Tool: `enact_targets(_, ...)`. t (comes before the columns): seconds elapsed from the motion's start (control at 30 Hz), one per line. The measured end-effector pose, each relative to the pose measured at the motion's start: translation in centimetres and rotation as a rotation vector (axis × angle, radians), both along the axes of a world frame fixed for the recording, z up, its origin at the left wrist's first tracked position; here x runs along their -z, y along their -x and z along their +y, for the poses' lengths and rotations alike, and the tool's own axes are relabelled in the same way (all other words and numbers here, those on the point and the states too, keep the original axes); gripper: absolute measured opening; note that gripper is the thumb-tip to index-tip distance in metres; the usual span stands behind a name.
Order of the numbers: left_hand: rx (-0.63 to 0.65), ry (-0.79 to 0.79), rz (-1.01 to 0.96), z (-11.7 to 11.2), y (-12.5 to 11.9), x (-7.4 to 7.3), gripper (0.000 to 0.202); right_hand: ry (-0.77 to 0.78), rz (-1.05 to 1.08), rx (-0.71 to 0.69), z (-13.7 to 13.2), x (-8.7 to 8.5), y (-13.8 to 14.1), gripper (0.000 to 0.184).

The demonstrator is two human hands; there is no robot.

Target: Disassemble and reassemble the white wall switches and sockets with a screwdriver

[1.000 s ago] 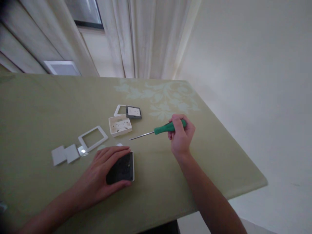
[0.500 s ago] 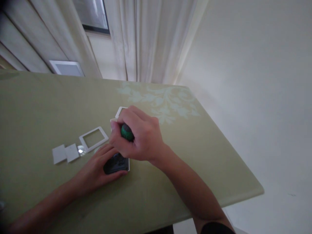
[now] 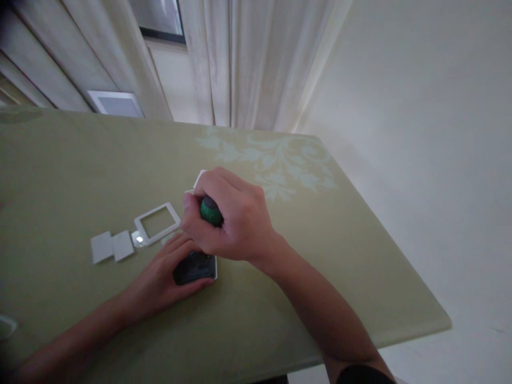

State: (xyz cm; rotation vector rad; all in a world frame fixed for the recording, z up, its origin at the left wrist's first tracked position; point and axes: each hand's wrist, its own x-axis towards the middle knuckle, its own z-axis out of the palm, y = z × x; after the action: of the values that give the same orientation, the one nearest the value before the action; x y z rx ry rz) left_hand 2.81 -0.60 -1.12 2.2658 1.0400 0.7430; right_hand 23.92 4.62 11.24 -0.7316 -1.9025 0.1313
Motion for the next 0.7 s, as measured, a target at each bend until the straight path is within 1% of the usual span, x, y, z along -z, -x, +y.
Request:
enact_targets(0.23, -0.005, 0.015, -0.015, 0.09, -0.21, -0.22, 0.042, 0.001, 0.021, -0.025, 0.05, 0.13, 0.16, 0.022)
enact_targets(0.6, -0.006, 0.012, -0.016, -0.05, -0.10, -0.29, 0.040, -0.009, 0.008, -0.015, 0.05, 0.15, 0.21, 0.022)
enact_targets(0.7, -0.010, -0.009, -0.017, -0.05, -0.09, -0.09, 0.042, -0.036, 0.006, -0.084, 0.06, 0.20, 0.08, 0.021)
